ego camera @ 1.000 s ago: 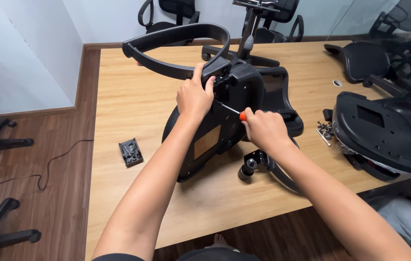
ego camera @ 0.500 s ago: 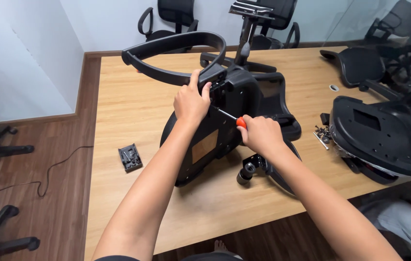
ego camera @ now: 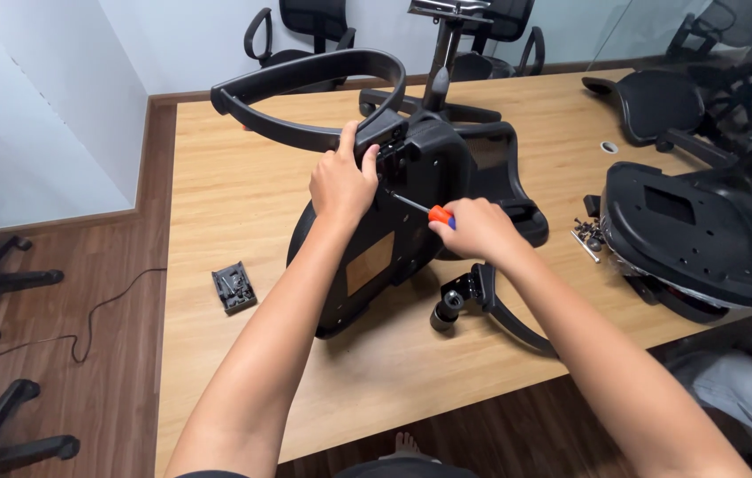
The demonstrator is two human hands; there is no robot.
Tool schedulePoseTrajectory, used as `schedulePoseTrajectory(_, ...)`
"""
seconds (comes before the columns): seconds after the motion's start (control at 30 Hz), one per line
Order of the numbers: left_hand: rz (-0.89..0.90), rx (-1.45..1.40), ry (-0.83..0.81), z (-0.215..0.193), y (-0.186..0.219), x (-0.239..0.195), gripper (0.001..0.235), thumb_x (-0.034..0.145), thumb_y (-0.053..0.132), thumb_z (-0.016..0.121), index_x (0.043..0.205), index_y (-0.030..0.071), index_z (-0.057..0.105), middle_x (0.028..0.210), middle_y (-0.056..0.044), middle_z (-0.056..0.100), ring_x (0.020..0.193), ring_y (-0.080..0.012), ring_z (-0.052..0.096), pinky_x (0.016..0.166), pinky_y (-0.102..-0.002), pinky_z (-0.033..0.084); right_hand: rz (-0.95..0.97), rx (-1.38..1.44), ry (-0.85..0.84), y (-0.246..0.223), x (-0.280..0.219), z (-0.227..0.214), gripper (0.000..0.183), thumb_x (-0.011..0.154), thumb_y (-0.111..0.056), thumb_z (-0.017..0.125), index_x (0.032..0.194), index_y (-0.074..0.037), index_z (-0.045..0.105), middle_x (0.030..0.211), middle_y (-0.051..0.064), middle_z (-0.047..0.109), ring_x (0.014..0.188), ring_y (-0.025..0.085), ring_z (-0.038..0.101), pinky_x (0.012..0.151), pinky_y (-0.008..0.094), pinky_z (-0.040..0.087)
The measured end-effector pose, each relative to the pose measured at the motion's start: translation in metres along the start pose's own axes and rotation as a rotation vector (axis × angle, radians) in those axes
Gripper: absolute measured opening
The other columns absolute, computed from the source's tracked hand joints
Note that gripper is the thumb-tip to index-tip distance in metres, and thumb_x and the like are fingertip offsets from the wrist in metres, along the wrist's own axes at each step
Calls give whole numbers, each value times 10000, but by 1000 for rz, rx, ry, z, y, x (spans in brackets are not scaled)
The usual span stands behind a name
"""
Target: The person attaches an armrest to an office chair seat, aligning the armrest bracket against the underside of the seat and driving screws with a screwdriver. They pick screws from a small parts tray on the table, hold the armrest steady with one hand while tightening, and reposition the seat to work on different mounting points.
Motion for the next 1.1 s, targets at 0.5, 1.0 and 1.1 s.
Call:
schedulePoseTrajectory(0.5, -4, -45, 6, -15, -28, 13, 522, 951, 442, 630, 1421, 232, 548, 886, -220, 732, 870, -431, 716, 795, -522, 562, -77, 174, 299, 49, 24, -16, 387, 905, -438, 729, 906, -53, 688, 869, 166, 709, 835, 386, 683, 746, 479, 535)
schedulePoseTrajectory(1.0, 68, 89, -189, -21, -29, 37, 1055, 626, 514, 909, 1530, 256, 429, 1078, -198, 760, 1044, -404, 716, 933, -470, 558, -161, 458, 275, 80, 131, 30, 548, 856, -426, 786, 1185, -21, 620, 1054, 225, 725, 1001, 412, 701, 852, 465, 548)
schedulePoseTrajectory(1.1, 83, 128, -195, -20, -38, 45, 1193, 539, 463, 979, 1544, 235, 376, 1116, -214, 738, 1065, -415, 698, 933, -473, 549, -160, 408, 250, 74, 143, 26, 543, 843, -417, 816, 1150, -15, 619, 994, 229, 730, 936, 426, 711, 800, 474, 553)
Point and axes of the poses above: each hand's wrist, its own x-axis towards the middle knuckle, its own z-axis out of the palm, y = z × x, the point moved 5 cm from there along x, towards the middle knuckle
